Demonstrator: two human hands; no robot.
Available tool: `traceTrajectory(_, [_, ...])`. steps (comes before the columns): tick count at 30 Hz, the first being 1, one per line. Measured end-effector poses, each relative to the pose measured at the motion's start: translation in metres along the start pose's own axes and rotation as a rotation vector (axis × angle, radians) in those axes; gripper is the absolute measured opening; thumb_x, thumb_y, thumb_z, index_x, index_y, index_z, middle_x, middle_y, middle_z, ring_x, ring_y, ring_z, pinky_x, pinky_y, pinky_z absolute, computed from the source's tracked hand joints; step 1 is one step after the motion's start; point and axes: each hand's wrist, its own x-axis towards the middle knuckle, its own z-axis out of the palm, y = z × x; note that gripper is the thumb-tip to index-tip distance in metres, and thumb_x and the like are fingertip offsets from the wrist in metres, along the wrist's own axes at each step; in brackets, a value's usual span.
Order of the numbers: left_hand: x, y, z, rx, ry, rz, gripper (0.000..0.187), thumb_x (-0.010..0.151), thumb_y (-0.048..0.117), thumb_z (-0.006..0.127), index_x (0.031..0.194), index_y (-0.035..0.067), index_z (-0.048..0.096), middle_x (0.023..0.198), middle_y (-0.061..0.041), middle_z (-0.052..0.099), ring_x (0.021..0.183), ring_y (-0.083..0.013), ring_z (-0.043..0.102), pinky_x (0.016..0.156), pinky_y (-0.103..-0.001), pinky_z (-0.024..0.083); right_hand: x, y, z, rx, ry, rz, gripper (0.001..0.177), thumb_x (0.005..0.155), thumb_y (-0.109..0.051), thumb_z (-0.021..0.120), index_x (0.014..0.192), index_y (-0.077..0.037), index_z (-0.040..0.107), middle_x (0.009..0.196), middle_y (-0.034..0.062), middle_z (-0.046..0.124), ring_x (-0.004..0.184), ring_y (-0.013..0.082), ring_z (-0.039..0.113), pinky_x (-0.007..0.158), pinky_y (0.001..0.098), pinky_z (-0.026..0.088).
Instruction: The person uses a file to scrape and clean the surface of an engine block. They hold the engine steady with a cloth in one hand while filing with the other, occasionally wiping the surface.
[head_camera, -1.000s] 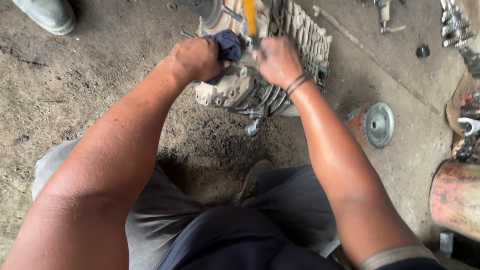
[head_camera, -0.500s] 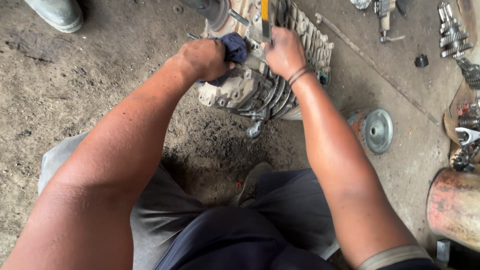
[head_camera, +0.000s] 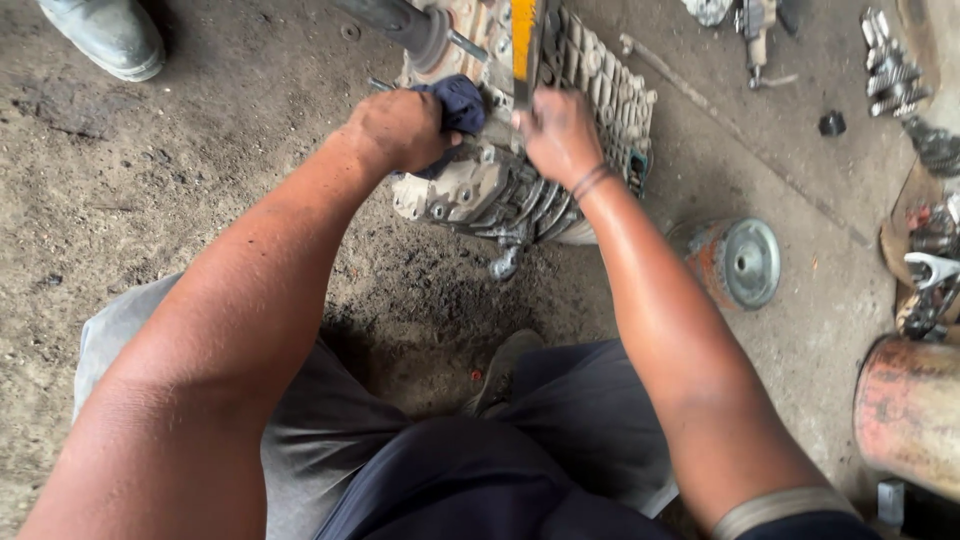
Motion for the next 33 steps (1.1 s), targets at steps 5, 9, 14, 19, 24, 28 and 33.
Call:
traceTrajectory(5, [0.001,0.000,-0.004,-0.062,-0.015,0.004,0.053,0.105,0.054,0.050,0.119,0.006,0.068,0.099,-0.010,0.073,0.093,-0.0203,0.071,0.097,-0.041,0.054,0.010,-0.019,-0.013,0.116,-0.168,0.207,0.013,0.097,-0.004,0.059,0.087,-0.007,0.066,0.073,0.0041,0.061,0.062,0.0149,0.059,0.055,0.0315,0.051])
traceTrajectory(9, [-0.002,0.001,-0.004,-0.074,-0.021,-0.023,0.051,0.106,0.052,0.050,0.120,0.006,0.068,0.101,-0.011,0.073,0.095,-0.0221,0.071,0.097,-0.042,0.055,0.000,-0.030,-0.010,0.057,-0.079,0.125,0.018,0.103,-0.012,0.061,0.087,-0.005,0.068,0.067,0.0051,0.059,0.056,0.0159,0.054,0.051,0.0289,0.043])
traceTrajectory(14, [0.001,-0.001,-0.005,-0.073,-0.016,-0.008,0.052,0.105,0.053,0.051,0.119,0.006,0.068,0.104,-0.012,0.073,0.099,-0.0234,0.070,0.100,-0.043,0.053,-0.021,-0.024,-0.007,0.137,-0.122,0.207,0.026,0.105,-0.023,0.063,0.086,-0.007,0.068,0.064,0.0026,0.057,0.053,0.0148,0.051,0.048,0.0329,0.039])
traceTrajectory(19, [0.005,-0.004,0.001,-0.022,0.042,0.035,0.053,0.106,0.052,0.052,0.119,0.003,0.069,0.104,-0.014,0.072,0.098,-0.0261,0.070,0.099,-0.043,0.053,-0.018,0.003,0.013,0.384,0.271,0.140,0.018,0.102,-0.020,0.069,0.091,-0.006,0.070,0.074,0.0006,0.061,0.060,0.0111,0.054,0.053,0.0298,0.042])
traceTrajectory(24, [0.009,-0.003,0.001,-0.086,-0.046,-0.012,0.051,0.105,0.051,0.051,0.120,0.006,0.067,0.102,-0.012,0.074,0.095,-0.0235,0.073,0.097,-0.042,0.056,-0.039,-0.009,0.021,0.400,0.232,0.205,0.010,0.098,-0.016,0.071,0.092,-0.008,0.075,0.072,0.0008,0.067,0.056,0.0102,0.056,0.049,0.0300,0.040])
traceTrajectory(28, [0.011,-0.004,0.002,-0.041,-0.008,0.017,0.054,0.107,0.052,0.050,0.118,0.003,0.069,0.101,-0.015,0.073,0.097,-0.0263,0.071,0.099,-0.043,0.054,-0.027,-0.004,0.020,0.523,0.286,0.281,0.011,0.100,-0.015,0.070,0.093,-0.007,0.073,0.072,0.0038,0.068,0.056,0.0106,0.055,0.050,0.0285,0.041])
traceTrajectory(33, [0.012,-0.005,0.004,-0.062,-0.017,0.011,0.053,0.105,0.052,0.051,0.119,0.004,0.068,0.100,-0.013,0.073,0.095,-0.0241,0.072,0.099,-0.043,0.053,-0.045,-0.013,0.032,0.570,0.303,0.253,0.012,0.099,-0.018,0.071,0.096,-0.008,0.077,0.075,0.0013,0.072,0.058,0.0070,0.063,0.050,0.0252,0.048])
